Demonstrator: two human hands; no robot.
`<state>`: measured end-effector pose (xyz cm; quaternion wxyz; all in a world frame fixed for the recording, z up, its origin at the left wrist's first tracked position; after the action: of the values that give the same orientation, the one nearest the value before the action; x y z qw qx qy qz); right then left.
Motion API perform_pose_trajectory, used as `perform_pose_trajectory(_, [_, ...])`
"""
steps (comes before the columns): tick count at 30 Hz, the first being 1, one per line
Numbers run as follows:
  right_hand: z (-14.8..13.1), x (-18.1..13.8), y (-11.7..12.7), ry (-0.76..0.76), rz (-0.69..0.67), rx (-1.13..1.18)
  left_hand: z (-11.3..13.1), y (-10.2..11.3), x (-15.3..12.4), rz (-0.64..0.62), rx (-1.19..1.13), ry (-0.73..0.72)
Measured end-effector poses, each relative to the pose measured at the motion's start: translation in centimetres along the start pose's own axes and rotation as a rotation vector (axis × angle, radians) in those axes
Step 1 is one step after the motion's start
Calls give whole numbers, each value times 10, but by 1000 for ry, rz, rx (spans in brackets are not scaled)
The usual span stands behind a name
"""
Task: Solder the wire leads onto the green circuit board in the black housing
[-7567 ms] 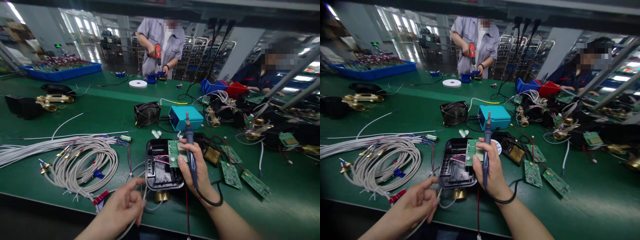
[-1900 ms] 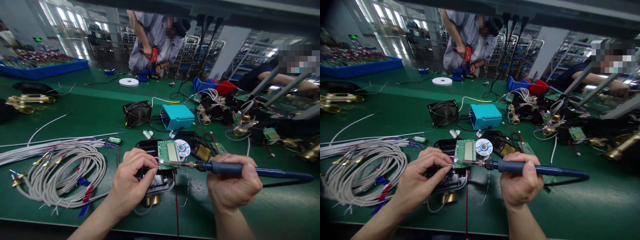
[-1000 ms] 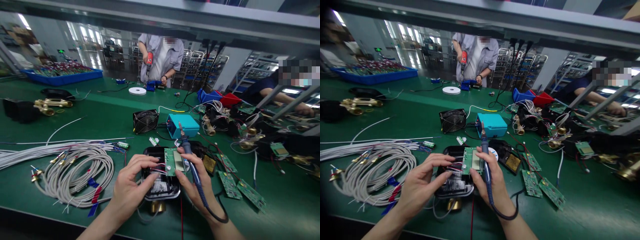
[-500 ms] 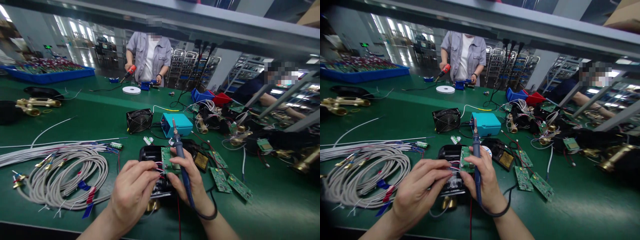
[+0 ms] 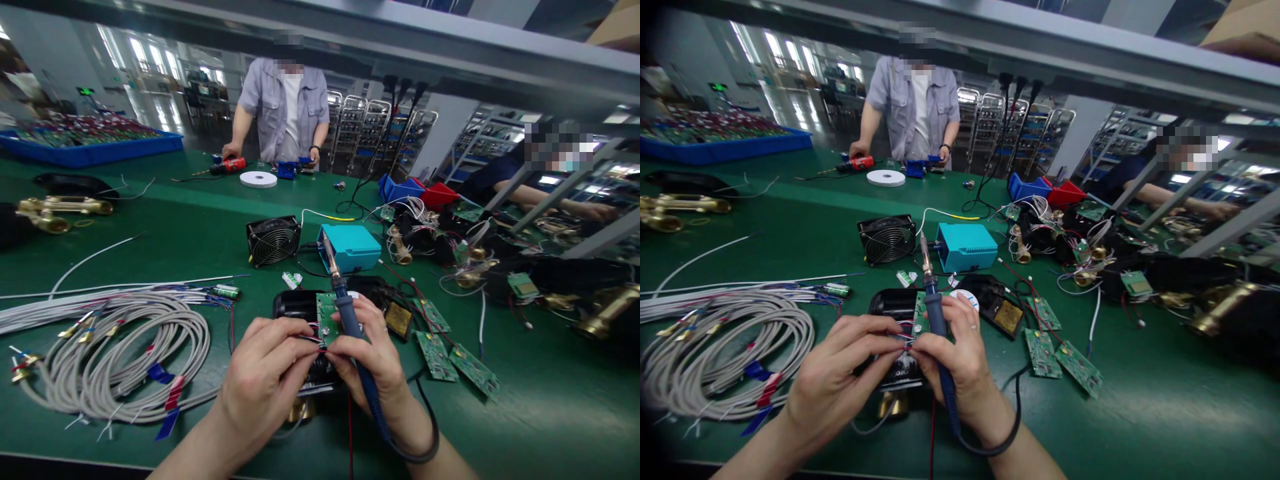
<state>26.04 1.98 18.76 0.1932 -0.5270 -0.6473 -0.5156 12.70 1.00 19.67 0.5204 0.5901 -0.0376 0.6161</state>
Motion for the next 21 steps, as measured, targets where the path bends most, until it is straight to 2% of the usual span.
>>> perform_pose_trajectory(6, [-1,1,1,8,-10,5,-19,-7,-3,-61,-181,123])
perform_pose_trajectory(11, [-3,2,0,16,-10,47,-23,-8,-2,-113,-232,153])
perform_pose_trajectory(21, [-2,4,-4,-25,-54,104,-25,-11,-5,-139,-281,224])
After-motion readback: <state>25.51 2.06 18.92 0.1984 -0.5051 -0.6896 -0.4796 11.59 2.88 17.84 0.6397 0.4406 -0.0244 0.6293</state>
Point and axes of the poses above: each hand's wrist, its own x-axis towards the middle knuckle, its own y-axis out of the back of the hand, z = x × y, the point moved 9 cm from there along x, towards the middle knuckle, and after that the axes turned 13 degrees about x, right-handed, at the moved point
